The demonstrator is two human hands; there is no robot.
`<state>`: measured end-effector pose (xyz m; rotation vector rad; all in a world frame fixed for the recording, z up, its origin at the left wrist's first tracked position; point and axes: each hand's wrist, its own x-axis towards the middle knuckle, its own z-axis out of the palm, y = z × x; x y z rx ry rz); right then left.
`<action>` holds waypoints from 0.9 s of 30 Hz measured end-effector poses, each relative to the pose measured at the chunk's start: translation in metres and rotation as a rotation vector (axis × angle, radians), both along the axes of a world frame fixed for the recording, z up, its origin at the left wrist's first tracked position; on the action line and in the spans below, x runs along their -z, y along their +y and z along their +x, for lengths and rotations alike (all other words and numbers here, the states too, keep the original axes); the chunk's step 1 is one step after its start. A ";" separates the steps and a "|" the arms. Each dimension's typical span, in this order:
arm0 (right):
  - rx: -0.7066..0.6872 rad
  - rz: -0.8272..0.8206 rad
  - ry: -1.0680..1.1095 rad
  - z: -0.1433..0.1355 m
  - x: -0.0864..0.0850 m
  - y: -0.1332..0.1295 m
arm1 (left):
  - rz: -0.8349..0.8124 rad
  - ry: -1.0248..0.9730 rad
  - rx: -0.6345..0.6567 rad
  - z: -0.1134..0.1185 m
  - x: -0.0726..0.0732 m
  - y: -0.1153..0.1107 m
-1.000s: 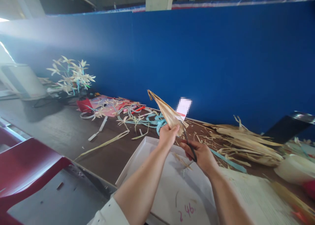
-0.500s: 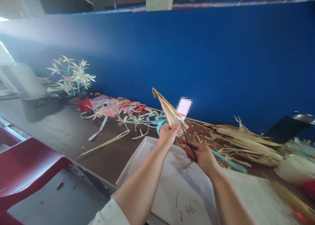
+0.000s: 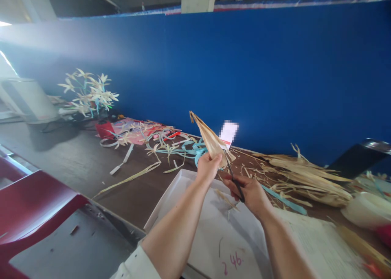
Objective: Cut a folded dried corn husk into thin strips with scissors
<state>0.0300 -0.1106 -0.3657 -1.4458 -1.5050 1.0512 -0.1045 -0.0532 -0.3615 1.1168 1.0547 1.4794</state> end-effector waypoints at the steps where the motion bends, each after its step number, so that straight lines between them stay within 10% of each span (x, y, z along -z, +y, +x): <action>1: 0.001 0.001 0.004 0.000 -0.001 0.000 | -0.003 0.003 0.017 0.000 0.000 0.000; 17: 0.029 0.014 0.043 0.001 -0.002 0.000 | -0.036 0.010 0.186 0.001 0.005 0.001; 27: 0.018 0.015 0.004 -0.001 -0.003 -0.001 | -0.012 -0.069 0.069 -0.001 0.004 0.005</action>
